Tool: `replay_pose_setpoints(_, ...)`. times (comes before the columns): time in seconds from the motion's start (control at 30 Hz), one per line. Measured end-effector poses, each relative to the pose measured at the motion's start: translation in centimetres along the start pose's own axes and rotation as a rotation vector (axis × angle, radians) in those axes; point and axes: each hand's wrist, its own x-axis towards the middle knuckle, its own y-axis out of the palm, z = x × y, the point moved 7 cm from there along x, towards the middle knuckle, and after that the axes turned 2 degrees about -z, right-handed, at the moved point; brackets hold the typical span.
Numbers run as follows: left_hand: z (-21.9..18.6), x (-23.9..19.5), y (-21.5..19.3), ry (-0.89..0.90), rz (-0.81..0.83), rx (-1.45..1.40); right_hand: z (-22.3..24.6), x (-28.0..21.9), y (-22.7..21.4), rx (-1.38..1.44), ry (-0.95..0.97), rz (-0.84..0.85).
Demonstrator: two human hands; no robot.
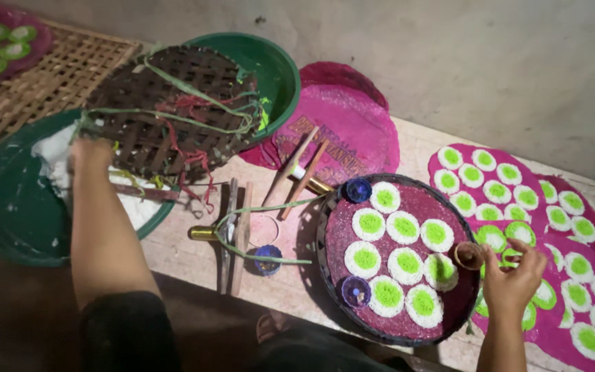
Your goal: The person uncovers a steamer, removes a round tray of steamed cakes, and places them onto a large circular frame.
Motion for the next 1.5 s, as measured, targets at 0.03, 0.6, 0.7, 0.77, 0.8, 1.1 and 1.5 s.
replay_pose_setpoints(0.03, -0.2, 0.1, 0.4, 0.005, 0.087, 0.065, 0.4, 0.1, 0.0, 0.025, -0.017, -0.014)
replay_pose_setpoints(0.6, -2.7, 1.6, -5.0, -0.077, -0.104, -2.332, 2.3, -2.2, -2.6, 0.240, -0.042, -0.042)
replay_pose_setpoints(0.7, -2.9, -2.9, -8.4, 0.359, -0.078, -2.241, 3.5, -1.8, -1.3, 0.390, -0.046, -0.025)
replay_pose_setpoints(0.77, -1.8, -7.4, -7.9, 0.305, -0.060, -2.257, 4.2, -2.3, 1.8, 0.644, 0.144, 0.102)
replay_pose_setpoints(0.8, -1.3, -9.9, -7.2, 0.278, -0.051, -2.265, 5.8, -2.4, 3.6, 0.684, 0.114, 0.207)
replay_pose_setpoints(1.1, -8.6, -28.7, 1.6, 0.026, 0.389, -2.311, 16.6, -6.0, 17.2, 1.615, 0.682, 0.685)
replay_pose_setpoints(1.5, -28.6, -37.6, 2.9, 0.244, 0.435, -1.646, -5.0, -11.8, 2.3, 0.816, 0.404, 0.222)
